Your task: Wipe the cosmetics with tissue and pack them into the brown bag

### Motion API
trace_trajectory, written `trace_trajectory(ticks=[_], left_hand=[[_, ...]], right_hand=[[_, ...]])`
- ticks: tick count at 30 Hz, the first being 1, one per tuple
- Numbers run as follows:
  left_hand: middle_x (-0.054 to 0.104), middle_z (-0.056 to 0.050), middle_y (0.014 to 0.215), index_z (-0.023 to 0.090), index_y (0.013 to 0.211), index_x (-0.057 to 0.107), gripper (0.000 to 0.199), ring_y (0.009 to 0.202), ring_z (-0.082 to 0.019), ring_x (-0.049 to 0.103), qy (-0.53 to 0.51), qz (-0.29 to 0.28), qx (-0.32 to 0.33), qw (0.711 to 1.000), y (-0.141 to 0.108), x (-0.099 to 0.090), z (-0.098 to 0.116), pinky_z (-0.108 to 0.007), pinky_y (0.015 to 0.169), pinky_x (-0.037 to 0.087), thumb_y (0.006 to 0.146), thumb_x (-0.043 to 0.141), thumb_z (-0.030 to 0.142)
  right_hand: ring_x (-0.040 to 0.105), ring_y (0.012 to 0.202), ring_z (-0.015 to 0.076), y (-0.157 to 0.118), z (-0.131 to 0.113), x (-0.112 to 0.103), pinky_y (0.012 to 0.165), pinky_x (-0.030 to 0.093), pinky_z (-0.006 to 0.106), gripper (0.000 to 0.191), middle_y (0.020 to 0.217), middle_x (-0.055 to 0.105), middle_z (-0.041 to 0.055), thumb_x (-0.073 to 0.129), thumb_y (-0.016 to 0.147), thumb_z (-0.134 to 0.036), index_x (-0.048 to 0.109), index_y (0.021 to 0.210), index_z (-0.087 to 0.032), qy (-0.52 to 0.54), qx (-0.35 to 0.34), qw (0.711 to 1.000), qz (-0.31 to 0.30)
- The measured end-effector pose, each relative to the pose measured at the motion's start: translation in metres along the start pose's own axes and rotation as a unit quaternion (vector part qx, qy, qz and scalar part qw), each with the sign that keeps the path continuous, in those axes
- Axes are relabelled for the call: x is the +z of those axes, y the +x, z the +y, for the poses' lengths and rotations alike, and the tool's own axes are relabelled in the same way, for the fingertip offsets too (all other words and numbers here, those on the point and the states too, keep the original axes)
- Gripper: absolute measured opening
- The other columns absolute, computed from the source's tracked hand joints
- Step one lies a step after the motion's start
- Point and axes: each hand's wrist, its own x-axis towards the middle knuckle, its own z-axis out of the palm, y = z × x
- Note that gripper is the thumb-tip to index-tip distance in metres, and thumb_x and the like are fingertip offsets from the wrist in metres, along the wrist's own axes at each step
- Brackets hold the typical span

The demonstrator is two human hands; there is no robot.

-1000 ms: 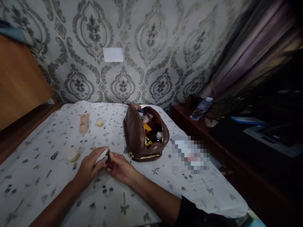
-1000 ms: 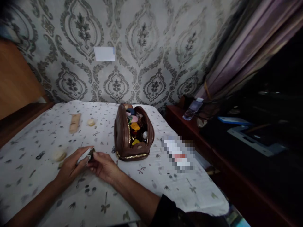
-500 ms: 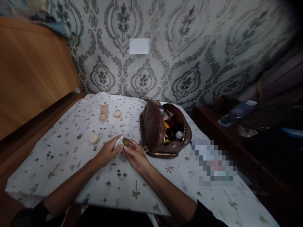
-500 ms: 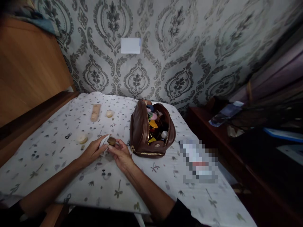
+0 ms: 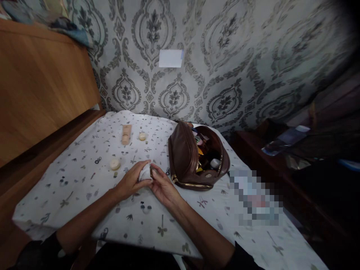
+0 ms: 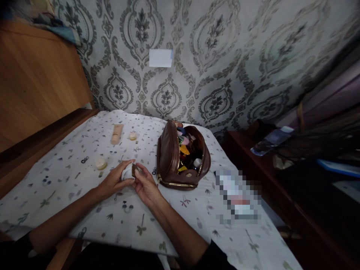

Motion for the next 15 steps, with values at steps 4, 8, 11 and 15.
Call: trace_trajectory(ticks=[4,8,11,15], left_hand=[[0.06,-0.012,0.127,0.02,0.142,0.042,0.055,0.116,-0.025,0.057,-0.001,0.027,0.018,0.999,-0.0011,0.0003,-0.0012,-0.041,0.1,0.047,0.092,0.055,0.042],[0.064,-0.012,0.123,0.019,0.13,0.056,0.04,0.114,-0.024,0.059,0.0,0.062,0.024,0.998,0.0001,-0.0015,-0.0034,-0.039,0.099,0.047,0.097,0.046,0.038],[0.068,-0.011,0.117,0.018,0.123,0.062,0.036,0.109,-0.023,0.062,0.004,0.074,0.018,0.997,0.0015,-0.0039,-0.0041,-0.037,0.097,0.048,0.098,0.043,0.036],[0.063,-0.012,0.124,0.019,0.132,0.054,0.043,0.115,-0.024,0.058,0.021,0.042,0.02,0.999,0.0009,-0.0041,-0.0036,-0.039,0.099,0.047,0.095,0.05,0.039]], right_hand=[[0.066,0.073,0.0118,0.0012,0.002,-0.0026,0.073,0.052,0.026,0.038,0.088,0.074,0.0003,0.086,0.066,-0.026,0.066,0.098,-0.019,0.0,0.006,1.0,-0.016],[0.069,0.078,0.0154,-0.0005,0.0048,-0.0026,0.078,0.053,0.032,0.041,0.088,0.074,0.0021,0.085,0.067,-0.034,0.064,0.099,-0.02,-0.026,0.011,0.999,-0.034],[0.071,0.077,0.0174,-0.0023,0.0073,-0.0008,0.079,0.054,0.036,0.047,0.087,0.075,0.0033,0.085,0.067,-0.041,0.062,0.103,-0.021,-0.052,0.017,0.998,-0.044],[0.07,0.071,0.0171,-0.0036,0.0086,0.0003,0.077,0.054,0.036,0.046,0.079,0.074,0.0029,0.082,0.069,-0.049,0.063,0.097,-0.018,-0.073,0.022,0.996,-0.048]])
